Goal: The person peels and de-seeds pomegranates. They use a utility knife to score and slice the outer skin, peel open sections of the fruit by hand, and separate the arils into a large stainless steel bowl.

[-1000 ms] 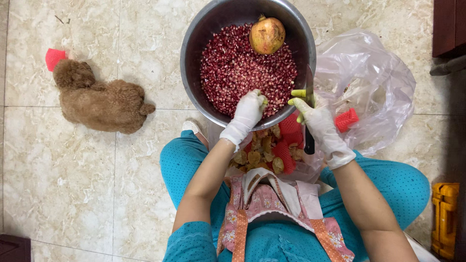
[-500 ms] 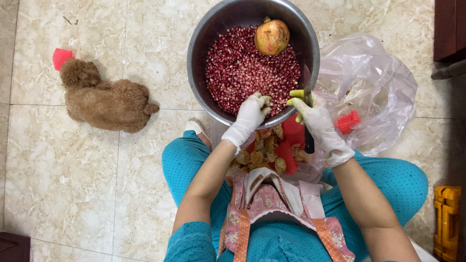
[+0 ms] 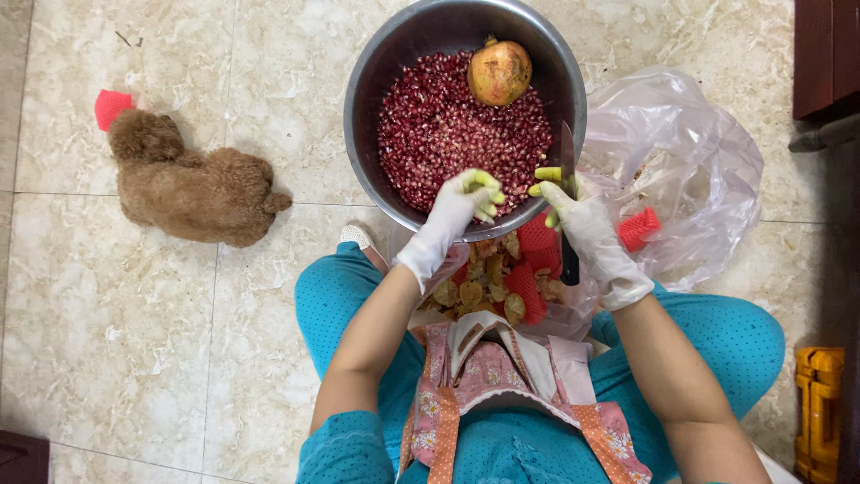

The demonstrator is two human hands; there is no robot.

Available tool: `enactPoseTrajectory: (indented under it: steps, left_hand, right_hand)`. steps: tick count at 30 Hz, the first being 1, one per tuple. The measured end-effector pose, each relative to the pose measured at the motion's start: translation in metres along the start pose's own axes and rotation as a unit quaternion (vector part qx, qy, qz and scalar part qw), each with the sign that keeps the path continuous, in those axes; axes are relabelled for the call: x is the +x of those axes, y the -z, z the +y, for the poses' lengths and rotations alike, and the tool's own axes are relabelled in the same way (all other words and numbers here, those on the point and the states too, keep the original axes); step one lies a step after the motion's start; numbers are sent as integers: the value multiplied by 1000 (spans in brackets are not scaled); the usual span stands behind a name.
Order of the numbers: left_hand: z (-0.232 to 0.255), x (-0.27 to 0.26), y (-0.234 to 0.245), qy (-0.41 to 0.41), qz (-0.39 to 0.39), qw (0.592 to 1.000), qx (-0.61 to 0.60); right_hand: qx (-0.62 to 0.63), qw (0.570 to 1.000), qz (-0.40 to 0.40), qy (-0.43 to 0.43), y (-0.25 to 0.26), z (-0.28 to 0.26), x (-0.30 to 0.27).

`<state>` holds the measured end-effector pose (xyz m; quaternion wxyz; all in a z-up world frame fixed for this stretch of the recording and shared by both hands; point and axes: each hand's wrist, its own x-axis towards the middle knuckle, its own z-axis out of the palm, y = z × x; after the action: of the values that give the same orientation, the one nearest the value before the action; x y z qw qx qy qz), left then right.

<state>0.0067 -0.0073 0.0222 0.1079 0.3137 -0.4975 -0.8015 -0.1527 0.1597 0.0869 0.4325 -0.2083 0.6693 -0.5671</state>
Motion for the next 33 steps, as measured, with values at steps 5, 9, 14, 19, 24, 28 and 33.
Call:
enactPoseTrajectory:
  steps: [5,9,14,19,24,28,33]
  left_hand:
    - [5,-65,-21,82,-151,944,282]
    - [-7,-89,-37,-124,-175,866,451]
    - [0,-36,-32,-169,9,892,418]
    - [26,68,-12,-242,209,854,412]
    - [49,164,-26,-158,381,820,397]
    - [47,190,-49,-156,456,809,337]
    - [48,187,-41,-138,440,840,284]
  right_hand:
    - [12,1000,-4,-9,8,10,-1]
    - [11,1000,9,0,13,21,-3]
    - [14,1000,22,12,21,23,-5]
    - [29,999,13,1,23,7,-9]
    - [41,999,22,4,30,-6,-12]
    - [19,999,30,-16,32,-2,-11]
    - [58,998,3,38,31,11,-10]
